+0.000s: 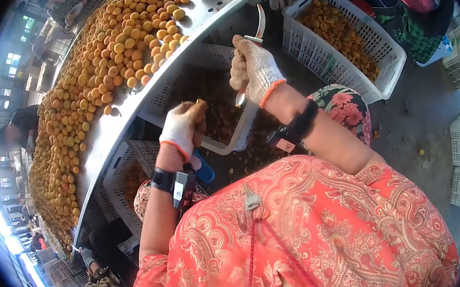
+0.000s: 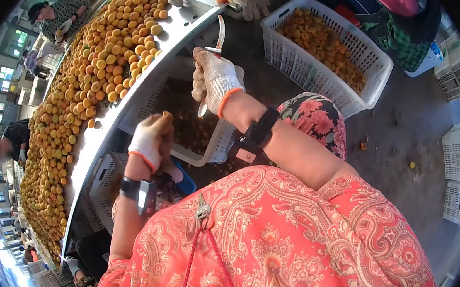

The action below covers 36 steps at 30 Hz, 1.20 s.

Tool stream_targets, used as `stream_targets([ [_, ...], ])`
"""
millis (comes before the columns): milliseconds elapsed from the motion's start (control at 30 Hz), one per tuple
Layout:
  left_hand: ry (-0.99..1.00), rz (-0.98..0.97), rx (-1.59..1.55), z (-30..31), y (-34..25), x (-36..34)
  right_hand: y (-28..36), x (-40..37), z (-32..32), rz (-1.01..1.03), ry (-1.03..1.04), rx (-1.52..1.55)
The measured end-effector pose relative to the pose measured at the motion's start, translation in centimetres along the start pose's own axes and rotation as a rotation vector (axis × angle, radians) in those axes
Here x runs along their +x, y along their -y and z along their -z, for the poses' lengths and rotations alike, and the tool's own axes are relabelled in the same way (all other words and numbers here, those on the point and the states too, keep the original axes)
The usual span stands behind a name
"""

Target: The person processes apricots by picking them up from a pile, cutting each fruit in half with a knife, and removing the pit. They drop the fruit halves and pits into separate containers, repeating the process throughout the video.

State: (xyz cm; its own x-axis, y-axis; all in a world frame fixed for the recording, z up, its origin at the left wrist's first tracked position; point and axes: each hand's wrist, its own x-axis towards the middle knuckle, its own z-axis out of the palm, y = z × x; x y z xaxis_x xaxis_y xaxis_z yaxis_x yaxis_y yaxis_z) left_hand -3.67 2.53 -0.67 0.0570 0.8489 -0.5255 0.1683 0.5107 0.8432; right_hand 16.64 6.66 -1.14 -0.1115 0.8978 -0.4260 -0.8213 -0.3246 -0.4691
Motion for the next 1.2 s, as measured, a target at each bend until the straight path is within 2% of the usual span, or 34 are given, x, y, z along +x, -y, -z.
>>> stream_targets([
  [100, 0.204, -0.113, -0.323, 0.4, -2.5, -2.1, 0.7, -0.2, -0.4, 0.015, 0.043, 0.008],
  [133, 0.201, -0.121, -0.316, 0.8, -2.5, -2.0, 0.9, -0.4, -0.6, -0.011, 0.045, -0.002],
  [200, -0.124, -0.163, 0.035, 2.2, -1.7, -1.3, 1.1, -1.3, -1.1, -0.026, 0.039, -0.027],
  [300, -0.302, -0.230, -0.069, 6.7, -1.0, -2.9, 1.4, -1.7, -1.0, -0.010, -0.016, -0.097],
  [433, -0.598, -0.275, 0.021, 14.8, 1.1, -9.0, 1.5, -1.6, -0.3, -0.043, 0.005, -0.203],
  [500, -0.745, -0.132, 0.220, 23.4, 5.3, -10.7, 1.3, -1.7, -0.5, -0.036, 0.006, -0.259],
  [567, -0.919, 0.218, 0.924, 26.9, 5.7, -12.9, 1.1, -1.8, -0.6, -0.006, 0.014, -0.368],
  [600, -1.056, 0.070, 1.235, 28.9, 6.5, -13.4, 1.0, -1.8, -0.6, -0.007, 0.017, -0.366],
  [633, -1.021, -0.045, 0.798, 26.2, 3.7, -13.6, 0.8, -1.8, -0.5, -0.018, 0.039, -0.362],
  [700, -0.809, -0.368, 0.433, 27.9, 2.4, -10.8, 0.2, -1.8, -0.5, -0.040, 0.071, -0.368],
  [767, -0.738, -0.338, 0.322, 19.1, -3.4, -8.7, -0.1, -1.8, -0.5, -0.103, 0.121, -0.358],
  [833, -0.564, -0.340, 0.526, 18.5, -4.8, -3.3, -0.4, -2.1, -0.9, -0.096, 0.120, -0.416],
  [900, -0.417, -0.507, 0.762, 19.4, -4.0, 4.1, -0.6, -2.7, -1.1, -0.049, 0.151, -0.534],
  [933, -0.463, -0.600, 0.887, 20.8, -2.4, 8.7, -0.6, -2.7, -1.0, -0.076, 0.150, -0.527],
  [967, -0.545, -0.584, 0.901, 20.1, -1.6, 11.8, -0.5, -2.4, -0.7, -0.117, 0.180, -0.525],
  [1000, -0.562, -0.548, 1.209, 17.6, -3.6, 10.7, -0.8, -1.8, -0.2, -0.150, 0.204, -0.500],
  [1033, -0.529, -0.430, 1.341, 16.5, -4.5, 11.2, -0.8, -1.9, -0.5, -0.152, 0.154, -0.534],
  [1067, -0.519, -0.451, 1.361, 16.8, -4.6, 12.4, -0.9, -1.9, -1.0, -0.155, 0.061, -0.591],
  [1100, -0.458, -0.256, 1.414, 16.3, -5.8, 13.6, -1.3, -1.6, -0.9, -0.135, 0.027, -0.611],
  [1133, -0.467, -0.189, 1.396, 16.2, -5.1, 15.4, -1.4, -1.2, -0.3, -0.146, 0.032, -0.636],
  [1200, -0.556, -0.243, 1.296, 16.0, -5.1, 15.1, -1.8, -0.5, 0.1, -0.170, 0.028, -0.656],
])
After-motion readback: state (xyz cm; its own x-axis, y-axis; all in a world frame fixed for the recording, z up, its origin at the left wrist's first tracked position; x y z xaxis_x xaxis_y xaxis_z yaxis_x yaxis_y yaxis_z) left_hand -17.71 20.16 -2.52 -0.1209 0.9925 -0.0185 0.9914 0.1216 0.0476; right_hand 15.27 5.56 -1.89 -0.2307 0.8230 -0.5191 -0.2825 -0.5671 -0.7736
